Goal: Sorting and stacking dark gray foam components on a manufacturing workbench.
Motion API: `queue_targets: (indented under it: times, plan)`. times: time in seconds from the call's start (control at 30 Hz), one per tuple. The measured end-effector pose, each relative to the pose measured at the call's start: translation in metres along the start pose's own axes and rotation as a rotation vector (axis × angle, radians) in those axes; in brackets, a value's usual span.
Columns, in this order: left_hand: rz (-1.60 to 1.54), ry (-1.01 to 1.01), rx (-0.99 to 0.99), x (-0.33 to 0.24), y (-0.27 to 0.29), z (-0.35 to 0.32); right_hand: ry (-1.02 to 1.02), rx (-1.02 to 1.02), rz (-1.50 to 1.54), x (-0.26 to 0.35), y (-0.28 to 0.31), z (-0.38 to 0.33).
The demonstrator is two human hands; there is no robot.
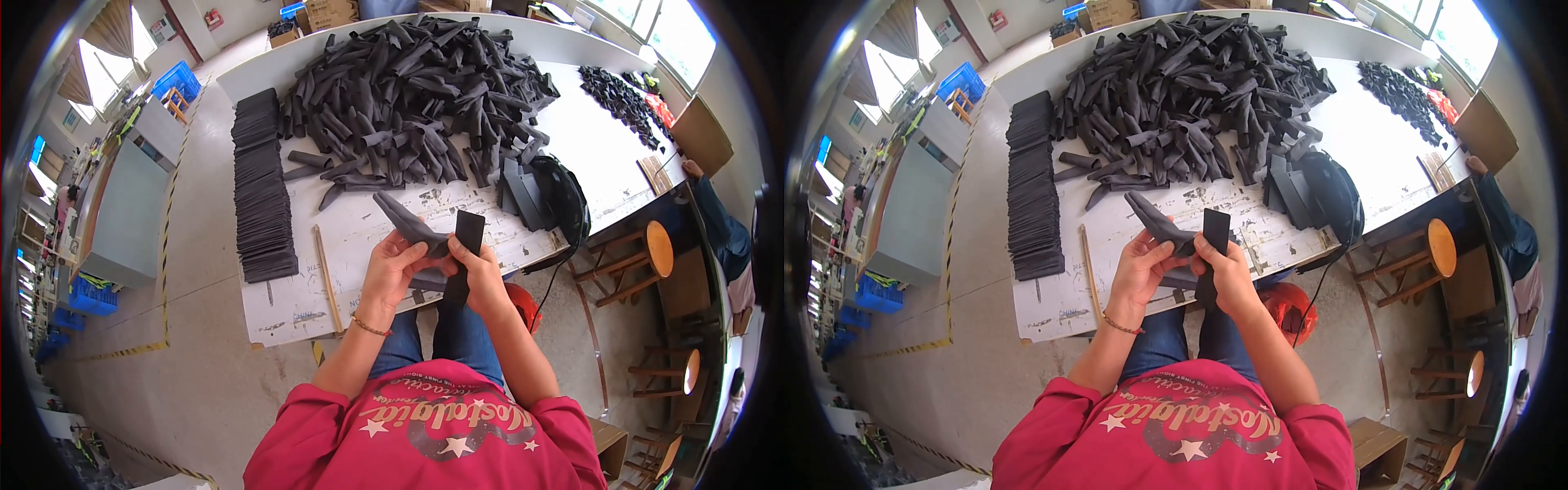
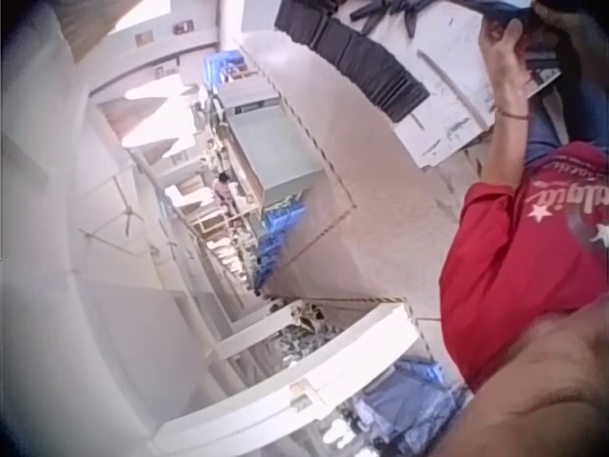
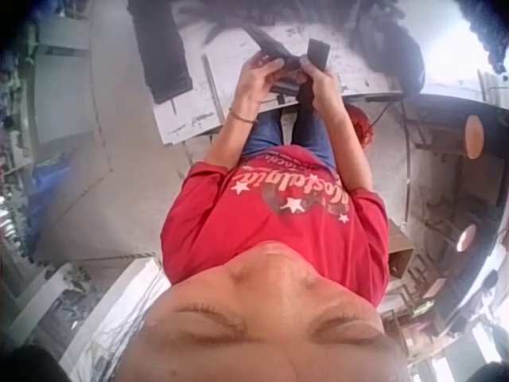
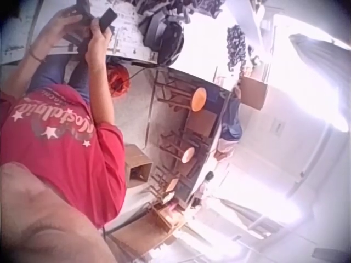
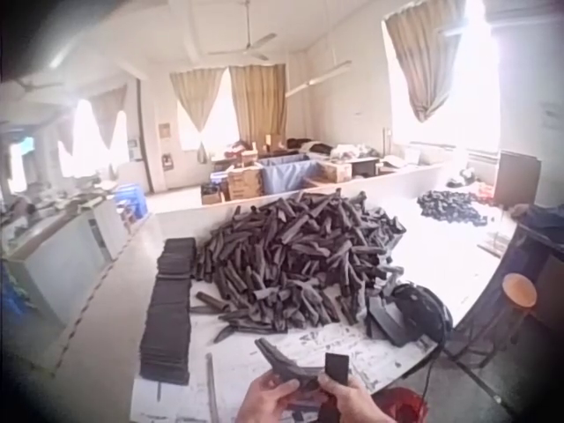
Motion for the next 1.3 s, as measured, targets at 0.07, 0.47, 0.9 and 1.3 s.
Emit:
queue_targets:
  times: [0.07, 0.47, 0.9, 1.3]
  plan:
    - [-0.005, -0.001, -0.005, 0.0, 0.001, 0.0, 0.187, -0.071, -0.232, 0.01, 0.0, -0.003]
    - [0.061, 0.036, -0.06, 0.004, 0.003, 0.002, 0.747, -0.203, -0.944, 0.025, -0.006, -0.012]
    - [-0.038, 0.046, -0.146, 0.009, 0.017, 0.004, 0.704, -0.215, -0.79, 0.02, -0.01, -0.017]
    - [0.008, 0.078, -0.146, 0.005, 0.018, 0.0, 0.363, -0.062, -0.73, 0.016, -0.009, -0.005]
Point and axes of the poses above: each hand's wrist, its own z-axis towards the middle knuckle, its own y-axis out of the back of the hand, x = y × z, the point moved 5 cm from there along z, towards the middle knuckle, and after that the axes turned 2 degrees about -y, right-handed, at the moved point
